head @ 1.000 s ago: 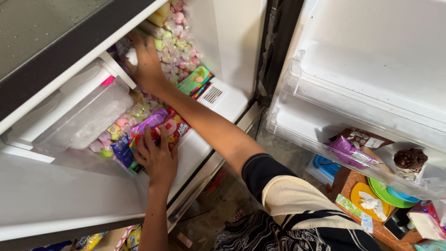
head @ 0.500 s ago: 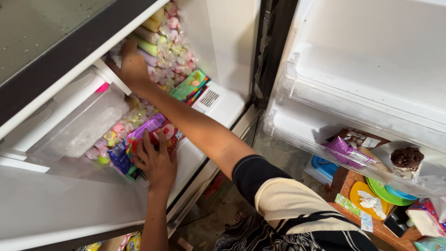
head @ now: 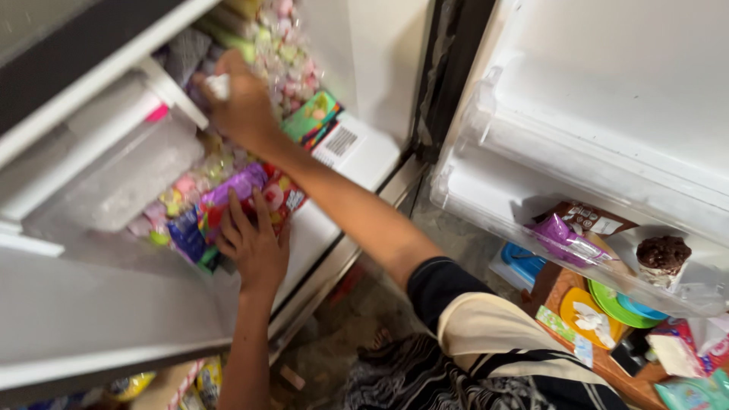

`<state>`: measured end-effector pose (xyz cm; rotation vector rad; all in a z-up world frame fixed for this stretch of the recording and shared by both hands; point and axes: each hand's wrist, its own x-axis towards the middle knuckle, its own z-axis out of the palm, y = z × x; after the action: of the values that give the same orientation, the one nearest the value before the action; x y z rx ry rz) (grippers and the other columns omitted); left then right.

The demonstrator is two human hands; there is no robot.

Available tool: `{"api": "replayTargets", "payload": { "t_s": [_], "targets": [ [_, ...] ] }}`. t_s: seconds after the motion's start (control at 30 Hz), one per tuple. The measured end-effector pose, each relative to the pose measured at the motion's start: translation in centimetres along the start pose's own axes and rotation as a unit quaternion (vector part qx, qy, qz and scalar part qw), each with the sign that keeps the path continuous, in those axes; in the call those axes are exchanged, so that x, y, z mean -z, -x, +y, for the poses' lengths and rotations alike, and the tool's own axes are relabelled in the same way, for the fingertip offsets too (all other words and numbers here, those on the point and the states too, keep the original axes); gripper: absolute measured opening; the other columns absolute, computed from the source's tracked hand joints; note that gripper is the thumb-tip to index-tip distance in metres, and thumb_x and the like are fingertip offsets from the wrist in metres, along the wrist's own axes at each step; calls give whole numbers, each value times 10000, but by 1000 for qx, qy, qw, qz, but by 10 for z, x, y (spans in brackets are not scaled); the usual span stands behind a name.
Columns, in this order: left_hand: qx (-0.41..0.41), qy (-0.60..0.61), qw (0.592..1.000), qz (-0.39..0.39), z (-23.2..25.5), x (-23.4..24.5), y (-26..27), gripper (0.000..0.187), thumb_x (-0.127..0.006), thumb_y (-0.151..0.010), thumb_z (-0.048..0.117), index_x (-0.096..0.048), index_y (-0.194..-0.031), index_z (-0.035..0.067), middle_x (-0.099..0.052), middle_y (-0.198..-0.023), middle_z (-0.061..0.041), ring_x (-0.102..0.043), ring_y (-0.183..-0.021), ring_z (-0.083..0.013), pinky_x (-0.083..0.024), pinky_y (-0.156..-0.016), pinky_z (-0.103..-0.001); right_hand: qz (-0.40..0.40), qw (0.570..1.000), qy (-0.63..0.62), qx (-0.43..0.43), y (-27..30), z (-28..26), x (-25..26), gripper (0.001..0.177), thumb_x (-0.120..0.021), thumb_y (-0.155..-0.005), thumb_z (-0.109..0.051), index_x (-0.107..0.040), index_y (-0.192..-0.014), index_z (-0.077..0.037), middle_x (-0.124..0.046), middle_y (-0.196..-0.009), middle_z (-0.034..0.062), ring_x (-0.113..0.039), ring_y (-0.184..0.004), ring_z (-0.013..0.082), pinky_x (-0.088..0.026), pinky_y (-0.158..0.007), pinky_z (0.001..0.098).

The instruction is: The person is organizing the contents of a freezer. They remove various packaged frozen items, such as ice cream bars and popsicles, from a drawer and the main compartment. They then wipe the interior surfaces of the freezer with a white cloth before placing the items back inside in a more organized manner.

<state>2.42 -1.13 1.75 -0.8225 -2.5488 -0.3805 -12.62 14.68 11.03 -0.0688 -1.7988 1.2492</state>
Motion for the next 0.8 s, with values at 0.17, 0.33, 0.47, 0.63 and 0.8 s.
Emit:
{"api": "replayTargets", "payload": {
  "t_s": [0.17, 0.33, 0.47, 0.63, 0.8],
  "targets": [
    [-19, 5, 1000, 16, 3, -3, 3, 813, -760, -857, 364, -425, -1568, 155, -280, -1641, -258, -382, -1399, -445, -299, -1051, -656, -4, 995, -26, 99, 47, -26, 95, 261, -701, -991, -100, -514, -1173, -87, -633, -1014, 36, -698, -768, 154, -589, -660, 304],
    [-89, -1, 995, 43, -6, -20, -1, 599, -734, -985, 250, -505, -1524, 126, -478, -1551, -183, -462, -1436, -374, -360, -1147, -579, -118, 977, -107, -141, 127, -58, 186, 171, -664, -998, -74, -559, -1131, -54, -703, -1012, 55, -748, -819, 74, -626, -621, 258],
    [-79, 87, 992, 50, -10, -8, 7, 550, -706, -960, 144, -543, -1485, 143, -561, -1326, -184, -516, -1256, -414, -436, -1048, -539, -157, 979, 11, -131, 182, -72, 258, 119, -665, -1017, -77, -621, -1112, -20, -722, -839, 46, -750, -705, 115, -587, -572, 242],
    [-85, 75, 986, 118, 0, 21, -2, 532, -702, -995, 119, -570, -1510, 149, -545, -1278, -195, -506, -1208, -432, -465, -992, -533, -145, 969, 3, -199, 240, -69, 326, 135, -617, -1007, -72, -618, -1115, 9, -735, -958, 86, -781, -816, 138, -656, -599, 260],
    [-112, -22, 976, 184, 13, 23, -57, 610, -663, -916, 70, -657, -1479, 307, -544, -1374, -132, -514, -1281, -366, -481, -1064, -506, -108, 962, -1, -251, 280, -75, 362, 157, -634, -995, -66, -639, -1117, 33, -741, -936, 108, -766, -799, 152, -646, -618, 282]
  ]
}}
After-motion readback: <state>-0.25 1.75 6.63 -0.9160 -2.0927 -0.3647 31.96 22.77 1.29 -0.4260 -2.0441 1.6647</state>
